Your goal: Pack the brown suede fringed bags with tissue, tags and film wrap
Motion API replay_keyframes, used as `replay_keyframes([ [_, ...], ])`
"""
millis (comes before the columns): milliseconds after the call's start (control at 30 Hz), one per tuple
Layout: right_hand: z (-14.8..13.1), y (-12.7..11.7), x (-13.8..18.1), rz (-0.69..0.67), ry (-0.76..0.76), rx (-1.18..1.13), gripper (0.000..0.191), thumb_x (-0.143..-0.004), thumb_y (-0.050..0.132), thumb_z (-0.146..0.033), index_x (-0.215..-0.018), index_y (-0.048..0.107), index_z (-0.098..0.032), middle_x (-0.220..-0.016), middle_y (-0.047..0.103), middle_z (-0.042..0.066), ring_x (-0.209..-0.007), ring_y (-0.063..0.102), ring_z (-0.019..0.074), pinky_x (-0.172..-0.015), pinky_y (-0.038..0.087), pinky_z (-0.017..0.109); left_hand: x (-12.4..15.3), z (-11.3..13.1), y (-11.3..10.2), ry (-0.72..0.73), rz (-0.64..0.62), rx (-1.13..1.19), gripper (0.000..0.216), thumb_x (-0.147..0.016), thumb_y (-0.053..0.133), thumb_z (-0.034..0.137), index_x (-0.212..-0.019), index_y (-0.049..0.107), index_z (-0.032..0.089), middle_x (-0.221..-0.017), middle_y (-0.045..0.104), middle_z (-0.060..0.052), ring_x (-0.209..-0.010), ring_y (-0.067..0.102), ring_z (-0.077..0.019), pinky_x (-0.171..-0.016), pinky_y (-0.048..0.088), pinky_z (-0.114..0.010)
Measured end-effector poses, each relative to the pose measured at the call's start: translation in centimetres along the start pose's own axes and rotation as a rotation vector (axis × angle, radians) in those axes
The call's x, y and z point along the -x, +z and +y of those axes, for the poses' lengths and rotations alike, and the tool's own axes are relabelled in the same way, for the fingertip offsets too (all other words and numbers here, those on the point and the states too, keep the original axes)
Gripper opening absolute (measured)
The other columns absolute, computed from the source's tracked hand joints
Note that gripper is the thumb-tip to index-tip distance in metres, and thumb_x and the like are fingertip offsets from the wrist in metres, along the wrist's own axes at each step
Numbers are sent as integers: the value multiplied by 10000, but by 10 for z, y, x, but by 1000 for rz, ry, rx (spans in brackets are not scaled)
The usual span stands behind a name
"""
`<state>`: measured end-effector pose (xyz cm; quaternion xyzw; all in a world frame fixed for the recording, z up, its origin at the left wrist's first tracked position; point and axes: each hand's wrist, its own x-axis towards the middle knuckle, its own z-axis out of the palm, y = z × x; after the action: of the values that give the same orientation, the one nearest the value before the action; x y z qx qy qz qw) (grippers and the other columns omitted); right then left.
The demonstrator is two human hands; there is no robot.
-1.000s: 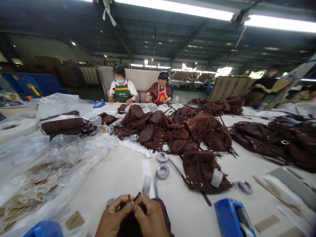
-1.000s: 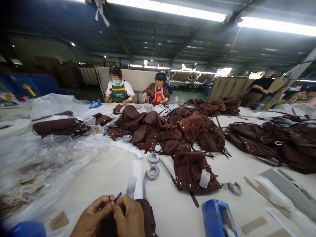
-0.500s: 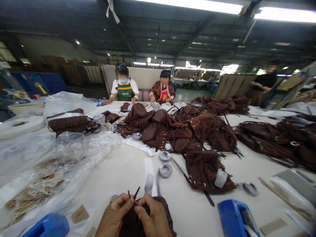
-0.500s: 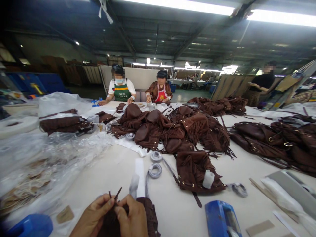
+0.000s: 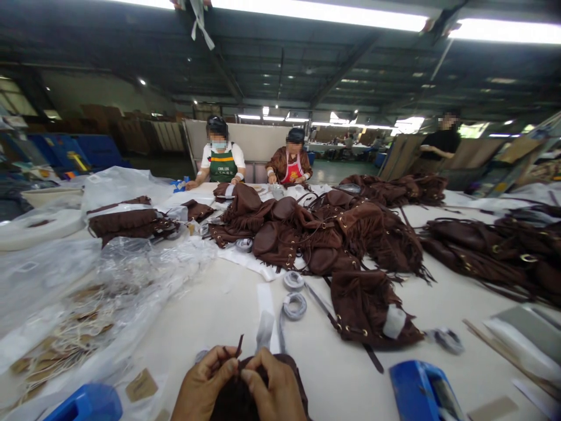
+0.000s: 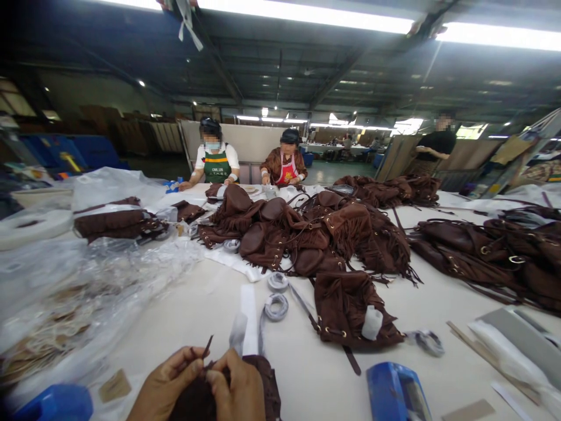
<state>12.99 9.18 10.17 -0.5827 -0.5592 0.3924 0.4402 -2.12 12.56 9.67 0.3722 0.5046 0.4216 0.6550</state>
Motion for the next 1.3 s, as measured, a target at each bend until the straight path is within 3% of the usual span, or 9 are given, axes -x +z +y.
replay_keyframes([
  [200, 19, -11, 1, -122, 181, -258, 224, -882, 540, -421, -793, 540, -215, -593, 537, -42, -535, 486, 128, -530, 355, 222, -9, -1, -22, 85, -8, -271, 420, -686, 759, 591, -783, 694, 187, -659, 654, 6, -676, 595, -179, -653, 451, -275],
  [333, 18, -1, 3, -40, 62, -39, 130, -790, 663, -286, -905, 631, -233, -785, 680, -3, -766, 626, 180, -688, 412, 239, -8, -5, -11, 29, -54, -132, 443, -655, 782, 589, -794, 700, 177, -690, 671, -7, -669, 606, -186, -658, 455, -288],
  [433, 10, 7, 1, -31, -1, 20, 33, -789, 645, -246, -797, 627, -220, -717, 660, -8, -697, 604, 167, -654, 378, 244, -4, -6, -4, 14, -85, -65, 402, -665, 792, 543, -808, 706, 177, -734, 693, -17, -697, 617, -191, -676, 461, -293],
  [533, 7, 2, -1, -67, 5, -151, 218, -847, 612, -366, -717, 571, -197, -618, 567, -19, -582, 511, 123, -578, 337, 231, -2, -3, -9, 10, -109, -125, 373, -697, 770, 532, -826, 712, 186, -722, 692, -11, -695, 613, -195, -684, 459, -297],
  [733, 22, -19, 2, -286, 301, -583, 515, -754, 649, -694, -836, 493, -210, -553, 476, -70, -437, 324, 63, -448, 231, 186, -7, 3, -26, 130, 30, -429, 386, -757, 673, 591, -732, 661, 206, -647, 609, 24, -667, 554, -178, -640, 412, -263],
  [867, 26, -21, 7, -285, 208, -453, 471, -790, 610, -666, -821, 504, -207, -592, 474, -56, -489, 389, 85, -479, 309, 194, -12, 0, -22, 103, 94, -360, 428, -782, 608, 629, -708, 594, 207, -599, 558, 35, -584, 506, -157, -585, 378, -258],
  [1067, 3, -3, 4, -93, 17, -57, 188, -766, 641, -262, -950, 631, -221, -967, 678, 40, -941, 617, 214, -869, 447, 301, -5, 11, -8, 109, -7, -246, 324, -808, 662, 510, -784, 643, 188, -752, 641, 2, -680, 559, -151, -673, 424, -258],
  [1200, -13, 10, -5, -132, 44, 49, 103, -803, 631, -229, -894, 677, -219, -882, 706, 24, -858, 646, 205, -780, 450, 272, -1, 28, -7, 145, -112, -191, 305, -757, 737, 474, -747, 655, 180, -738, 625, 10, -732, 565, -155, -707, 432, -252],
  [1300, -10, 9, -7, -134, 75, -21, 176, -884, 585, -324, -795, 678, -205, -739, 681, 2, -713, 624, 167, -659, 432, 231, -4, 28, -16, 94, -16, -187, 365, -738, 745, 534, -764, 658, 180, -698, 647, 9, -684, 570, -149, -666, 425, -247],
])
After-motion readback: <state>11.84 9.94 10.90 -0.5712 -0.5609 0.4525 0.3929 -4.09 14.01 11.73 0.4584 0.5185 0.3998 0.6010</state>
